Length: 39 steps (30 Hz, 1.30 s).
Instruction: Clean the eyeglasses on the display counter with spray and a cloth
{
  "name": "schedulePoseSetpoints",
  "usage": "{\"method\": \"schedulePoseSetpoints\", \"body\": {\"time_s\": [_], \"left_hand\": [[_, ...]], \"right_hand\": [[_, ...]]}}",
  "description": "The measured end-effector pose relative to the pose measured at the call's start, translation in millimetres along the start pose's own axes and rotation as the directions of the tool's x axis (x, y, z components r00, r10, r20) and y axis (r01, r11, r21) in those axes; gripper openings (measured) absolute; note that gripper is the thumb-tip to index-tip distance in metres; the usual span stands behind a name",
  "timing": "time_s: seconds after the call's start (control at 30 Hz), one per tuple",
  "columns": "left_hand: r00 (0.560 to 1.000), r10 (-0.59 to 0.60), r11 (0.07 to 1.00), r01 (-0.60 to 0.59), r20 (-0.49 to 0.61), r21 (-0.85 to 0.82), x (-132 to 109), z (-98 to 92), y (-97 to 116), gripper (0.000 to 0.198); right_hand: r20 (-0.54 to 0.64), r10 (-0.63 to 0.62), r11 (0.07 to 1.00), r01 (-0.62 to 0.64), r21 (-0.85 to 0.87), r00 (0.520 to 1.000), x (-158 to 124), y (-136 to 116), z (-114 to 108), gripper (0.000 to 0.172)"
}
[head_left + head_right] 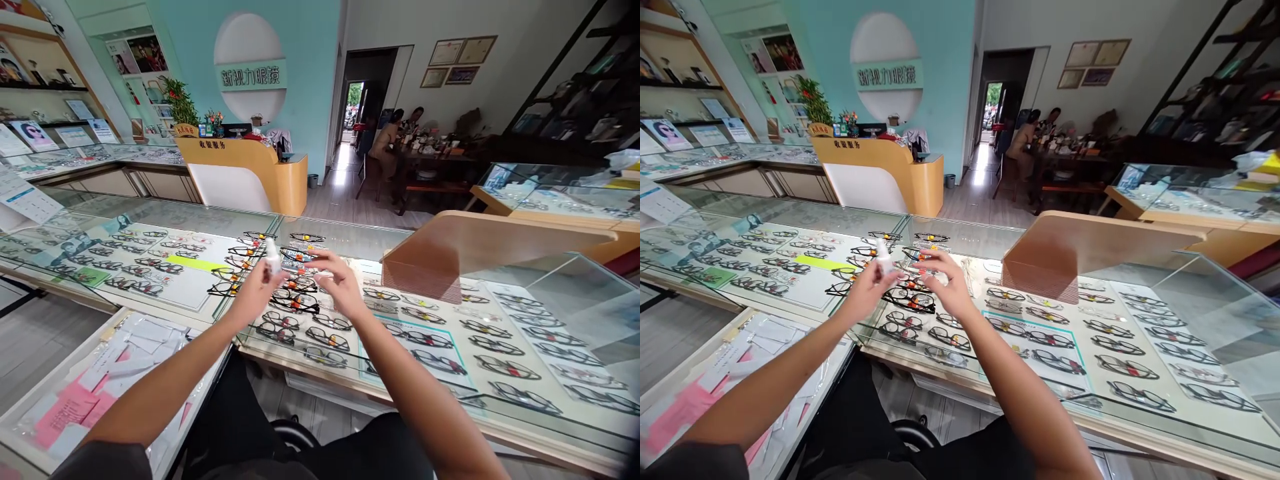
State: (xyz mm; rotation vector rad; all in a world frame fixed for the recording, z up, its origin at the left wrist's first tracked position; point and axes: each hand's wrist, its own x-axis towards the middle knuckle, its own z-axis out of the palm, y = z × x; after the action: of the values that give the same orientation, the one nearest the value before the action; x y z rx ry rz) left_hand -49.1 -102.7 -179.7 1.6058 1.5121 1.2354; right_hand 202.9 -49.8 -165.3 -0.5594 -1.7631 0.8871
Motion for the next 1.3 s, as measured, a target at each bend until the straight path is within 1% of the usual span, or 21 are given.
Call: {"method": "schedulePoseSetpoints", "body": {"time_s": [0.07, 0.1, 0.13, 0.17, 0.2, 0.23, 0.3, 0.33, 0.37, 0.43, 0.53, 0.63, 0.73, 0.8, 0.83, 0.9, 0.97, 1.03, 1.1, 1.2, 1.3], "left_hand": [[0.989, -0.009, 1.000, 0.012, -0.149, 0.018, 7, -41.5, -15, 0.047], [0.974, 0.019, 0.997, -0.001, -0.228, 0.078, 12, -65.7, -25, 0.044], [0.947, 0.047, 0.984, 0.011, -0.319, 0.177, 17, -91.3, -36, 0.040], [0.908, 0.063, 0.956, 0.064, -0.414, 0.285, 23, -117.2, -48, 0.035], [0.866, 0.057, 0.918, 0.150, -0.496, 0.368, 27, -142.7, -61, 0.031], [0.827, 0.025, 0.876, 0.252, -0.561, 0.410, 31, -166.9, -73, 0.029], [0.753, -0.061, 0.780, 0.445, -0.655, 0.439, 36, -208.3, -94, 0.026], [0.731, -0.093, 0.750, 0.498, -0.676, 0.436, 37, -224.7, -103, 0.025], [0.709, -0.121, 0.722, 0.543, -0.694, 0.429, 37, -238.3, -110, 0.024], [0.681, -0.164, 0.684, 0.600, -0.714, 0.415, 38, -257.7, -120, 0.022], [0.664, -0.204, 0.649, 0.642, -0.720, 0.408, 43, -273.0, -131, 0.025], [0.674, -0.210, 0.638, 0.643, -0.708, 0.423, 52, -279.8, -143, 0.034], [0.687, -0.208, 0.625, 0.641, -0.696, 0.446, 61, -282.1, -156, 0.047], [0.697, -0.199, 0.592, 0.646, -0.689, 0.482, 66, -281.4, -163, 0.053], [0.700, -0.193, 0.570, 0.650, -0.687, 0.503, 67, -280.5, -166, 0.055], [0.706, -0.182, 0.522, 0.659, -0.684, 0.541, 69, -278.0, -170, 0.057], [0.709, -0.182, 0.491, 0.665, -0.681, 0.562, 70, -275.4, -171, 0.059], [0.713, -0.187, 0.473, 0.669, -0.676, 0.574, 70, -273.3, -170, 0.059], [0.714, -0.189, 0.475, 0.667, -0.674, 0.574, 70, -271.8, -169, 0.059], [0.716, -0.182, 0.482, 0.662, -0.674, 0.574, 69, -270.2, -168, 0.059], [0.719, -0.179, 0.474, 0.662, -0.672, 0.581, 69, -268.9, -168, 0.059]], "right_hand": [[-0.144, 0.048, 0.999, -0.049, -0.003, 0.988, 4, 5, -6, 0.016], [-0.205, 0.075, 0.997, -0.077, -0.004, 0.976, 6, 7, -8, 0.017], [-0.247, 0.103, 0.994, -0.108, -0.006, 0.963, 8, 9, -9, 0.018], [-0.273, 0.129, 0.990, -0.137, -0.013, 0.953, 9, 11, -11, 0.019], [-0.285, 0.146, 0.986, -0.161, -0.031, 0.947, 10, 13, -11, 0.020], [-0.290, 0.153, 0.983, -0.177, -0.058, 0.945, 10, 14, -12, 0.020], [-0.286, 0.134, 0.975, -0.178, -0.134, 0.949, 11, 18, -13, 0.022], [-0.280, 0.114, 0.971, -0.167, -0.172, 0.953, 12, 20, -13, 0.022], [-0.273, 0.095, 0.966, -0.156, -0.209, 0.957, 12, 23, -14, 0.022], [-0.264, 0.077, 0.951, -0.150, -0.270, 0.961, 13, 30, -18, 0.022], [-0.270, 0.082, 0.918, -0.178, -0.353, 0.959, 14, 41, -28, 0.021], [-0.280, 0.089, 0.878, -0.208, -0.432, 0.956, 13, 53, -42, 0.023], [-0.286, 0.091, 0.807, -0.239, -0.541, 0.954, 10, 64, -52, 0.030], [-0.252, 0.069, 0.737, -0.220, -0.639, 0.965, 13, 69, -49, 0.034], [-0.211, 0.058, 0.703, -0.190, -0.685, 0.976, 17, 70, -43, 0.033], [-0.084, 0.062, 0.651, -0.104, -0.752, 0.995, 32, 69, -20, 0.030], [0.066, 0.111, 0.616, -0.017, -0.787, 0.992, 57, 67, 15, 0.029], [0.177, 0.181, 0.594, 0.036, -0.804, 0.967, 89, 66, 58, 0.027], [0.282, 0.260, 0.576, 0.086, -0.813, 0.923, 121, 67, 98, 0.027], [0.342, 0.392, 0.492, 0.119, -0.862, 0.854, 162, 72, 144, 0.029], [0.351, 0.450, 0.457, 0.126, -0.880, 0.821, 186, 80, 168, 0.027]]}}
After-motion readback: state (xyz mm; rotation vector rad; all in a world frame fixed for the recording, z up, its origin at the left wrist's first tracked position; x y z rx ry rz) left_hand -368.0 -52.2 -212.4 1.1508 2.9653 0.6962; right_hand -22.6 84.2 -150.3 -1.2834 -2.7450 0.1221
